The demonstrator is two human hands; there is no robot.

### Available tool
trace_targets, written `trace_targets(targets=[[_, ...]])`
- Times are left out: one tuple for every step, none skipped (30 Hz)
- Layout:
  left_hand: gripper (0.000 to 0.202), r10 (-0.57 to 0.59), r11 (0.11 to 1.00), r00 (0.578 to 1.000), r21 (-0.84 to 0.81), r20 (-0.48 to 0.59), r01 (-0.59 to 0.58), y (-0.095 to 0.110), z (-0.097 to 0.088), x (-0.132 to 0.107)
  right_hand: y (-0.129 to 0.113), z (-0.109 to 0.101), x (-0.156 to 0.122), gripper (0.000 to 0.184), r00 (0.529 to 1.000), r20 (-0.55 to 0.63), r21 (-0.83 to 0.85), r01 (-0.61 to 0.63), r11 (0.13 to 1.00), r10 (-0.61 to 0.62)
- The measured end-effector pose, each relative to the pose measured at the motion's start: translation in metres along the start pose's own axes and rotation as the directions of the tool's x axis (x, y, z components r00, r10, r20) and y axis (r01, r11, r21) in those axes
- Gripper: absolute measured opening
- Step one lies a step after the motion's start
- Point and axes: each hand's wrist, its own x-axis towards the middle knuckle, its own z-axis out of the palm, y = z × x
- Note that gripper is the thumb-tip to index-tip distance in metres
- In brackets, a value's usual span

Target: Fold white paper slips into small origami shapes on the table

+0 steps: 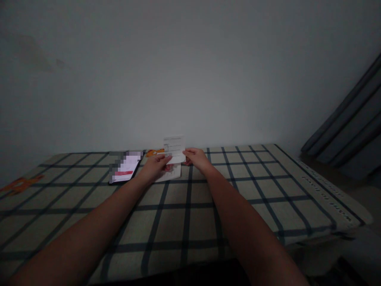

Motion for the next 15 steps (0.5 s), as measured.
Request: trace_targets(targets=[[0.033, 0.003, 1.000, 1.000, 0.008, -0.009, -0.003, 0.0001, -0.0010, 0.0004, -0.0003, 0.0001, -0.0005, 0.027, 1.000, 0.014, 0.010, -0.002, 1.000, 0.002], [0.033, 0.006, 1.000, 1.000, 0.013, -0.018, -0.006, 0.0002, -0.0017, 0.0005, -0.0005, 0.0001, -0.0010, 0.027, 1.000, 0.028, 0.012, -0.002, 1.000, 0.002], [0.032, 0.009, 1.000, 1.000, 0.017, -0.022, -0.008, 0.0004, -0.0021, 0.0004, -0.0006, 0.0001, -0.0014, 0.026, 0.999, 0.036, 0.006, 0.000, 1.000, 0.000], [0.032, 0.007, 1.000, 1.000, 0.020, -0.020, -0.007, 0.0005, -0.0022, 0.0001, -0.0005, -0.0001, -0.0016, 0.025, 0.999, 0.038, -0.004, 0.005, 1.000, -0.004], [0.032, 0.004, 1.000, 1.000, 0.022, -0.010, -0.004, 0.0007, -0.0019, -0.0003, -0.0002, -0.0004, -0.0016, 0.023, 0.999, 0.036, -0.016, 0.010, 1.000, -0.009], [0.032, -0.001, 1.000, 1.000, 0.017, 0.003, 0.001, 0.0008, -0.0013, -0.0009, 0.0002, -0.0008, -0.0014, 0.022, 0.999, 0.034, -0.024, 0.014, 1.000, -0.013], [0.033, -0.007, 1.000, 1.000, 0.006, 0.019, 0.007, 0.0010, -0.0005, -0.0015, 0.0008, -0.0012, -0.0009, 0.021, 0.999, 0.035, -0.028, 0.017, 0.999, -0.016], [0.034, -0.010, 1.000, 0.999, -0.013, 0.033, 0.010, 0.0013, 0.0003, -0.0020, 0.0014, -0.0017, -0.0004, 0.021, 0.999, 0.038, -0.028, 0.020, 0.999, -0.018], [0.034, -0.011, 0.999, 0.999, -0.034, 0.045, 0.012, 0.0015, 0.0011, -0.0024, 0.0021, -0.0022, 0.0001, 0.021, 0.999, 0.040, -0.024, 0.021, 0.999, -0.020], [0.035, -0.011, 0.998, 0.999, -0.054, 0.053, 0.014, 0.0016, 0.0017, -0.0026, 0.0028, -0.0026, 0.0006, 0.022, 0.999, 0.041, -0.020, 0.019, 1.000, -0.018], [0.034, -0.013, 0.998, 0.998, -0.068, 0.055, 0.017, 0.0018, 0.0019, -0.0027, 0.0035, -0.0029, 0.0011, 0.023, 0.999, 0.039, -0.013, 0.017, 1.000, -0.016], [0.034, -0.016, 0.997, 0.998, -0.075, 0.054, 0.020, 0.0019, 0.0019, -0.0025, 0.0041, -0.0032, 0.0014, 0.024, 0.999, 0.039, -0.001, 0.015, 1.000, -0.015], [0.034, -0.020, 0.997, 0.999, -0.077, 0.050, 0.024, 0.0019, 0.0016, -0.0021, 0.0047, -0.0033, 0.0016, 0.025, 0.999, 0.046, 0.015, 0.015, 1.000, -0.016], [0.033, -0.023, 0.997, 0.999, -0.076, 0.042, 0.026, 0.0018, 0.0011, -0.0016, 0.0054, -0.0035, 0.0017, 0.026, 0.998, 0.059, 0.032, 0.014, 0.999, -0.016], [0.033, -0.024, 0.997, 0.999, -0.076, 0.028, 0.026, 0.0017, 0.0005, -0.0011, 0.0060, -0.0036, 0.0018, 0.028, 0.997, 0.074, 0.044, 0.013, 0.999, -0.016]])
